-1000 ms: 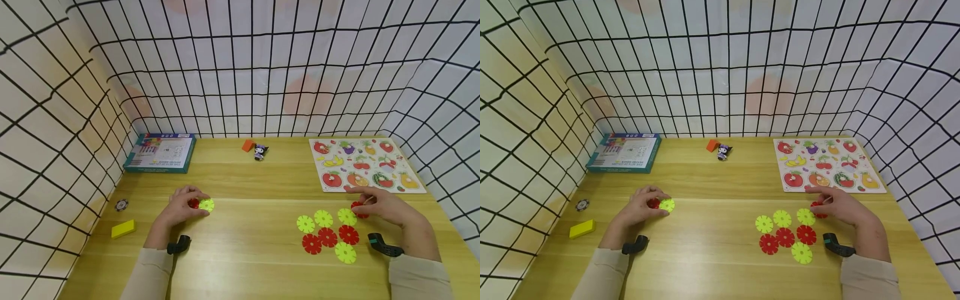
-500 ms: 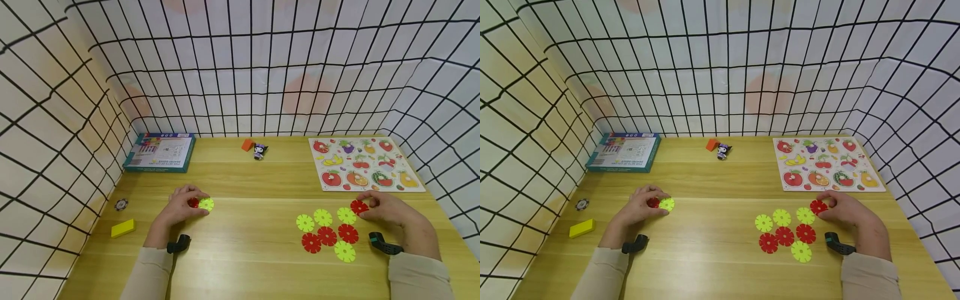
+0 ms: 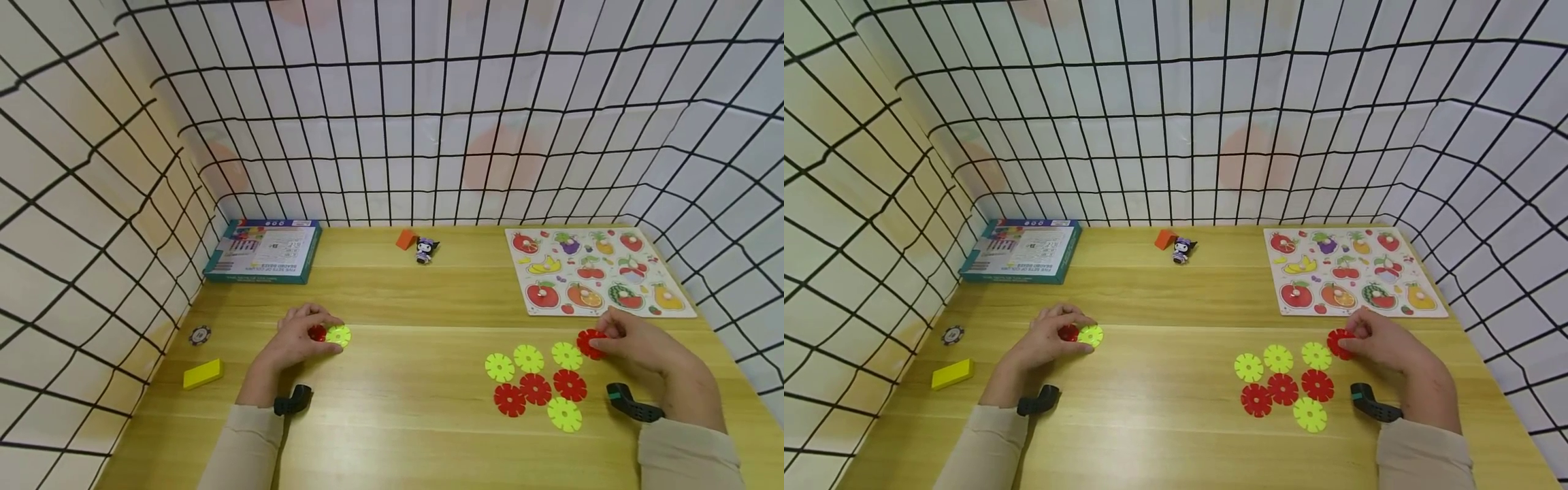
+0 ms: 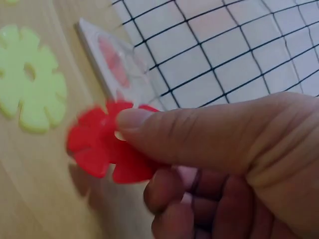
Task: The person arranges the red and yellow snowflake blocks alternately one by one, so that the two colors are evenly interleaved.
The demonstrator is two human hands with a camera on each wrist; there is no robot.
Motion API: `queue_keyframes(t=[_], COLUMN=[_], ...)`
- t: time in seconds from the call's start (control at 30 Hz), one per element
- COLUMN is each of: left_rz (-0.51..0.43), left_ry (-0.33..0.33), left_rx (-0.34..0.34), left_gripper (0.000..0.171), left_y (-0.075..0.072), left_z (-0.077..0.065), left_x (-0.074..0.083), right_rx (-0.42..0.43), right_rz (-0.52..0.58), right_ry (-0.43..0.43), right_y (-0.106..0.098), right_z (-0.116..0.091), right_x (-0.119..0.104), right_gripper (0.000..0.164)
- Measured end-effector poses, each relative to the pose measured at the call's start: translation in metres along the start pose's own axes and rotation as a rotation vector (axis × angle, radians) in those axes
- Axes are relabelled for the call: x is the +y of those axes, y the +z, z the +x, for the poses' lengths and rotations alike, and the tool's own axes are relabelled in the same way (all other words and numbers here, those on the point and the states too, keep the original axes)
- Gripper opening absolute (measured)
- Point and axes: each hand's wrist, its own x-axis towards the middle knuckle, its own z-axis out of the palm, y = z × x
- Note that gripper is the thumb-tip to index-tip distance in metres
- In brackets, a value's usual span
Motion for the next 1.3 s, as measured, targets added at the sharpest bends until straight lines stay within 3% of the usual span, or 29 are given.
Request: queue_keyframes(t=[0.2, 0.37, 0.6, 0.97, 1.3], left_rz=[0.012, 0.010, 0.007, 0.006, 0.003], left_ry=[-0.001, 0.004, 0.005, -0.007, -0.004], left_rx=[0.009, 0.010, 0.009, -0.003, 0.002], left_gripper=[0.041, 0.041, 0.041, 0.042, 0.041], left_y=[0.002, 0.002, 0.001, 0.001, 0.001], left_z=[0.001, 0.001, 0.001, 0.000, 0.000], left_x=[-0.002, -0.002, -0.001, 0.001, 0.002], right_rx=[0.039, 0.042, -0.045, -0.209, -0.198], right_rz=[0.039, 0.150, 0.305, 0.519, 0.589], right_ry=[-0.028, -0.116, -0.233, -0.303, -0.321], right_y=[-0.002, 0.013, 0.045, 0.104, 0.146], right_z=[-0.002, 0.002, 0.009, 0.016, 0.028], right_x=[-0.028, -0.061, -0.103, -0.163, -0.224], right_gripper=[0.052, 0.045, 0.040, 0.030, 0.029])
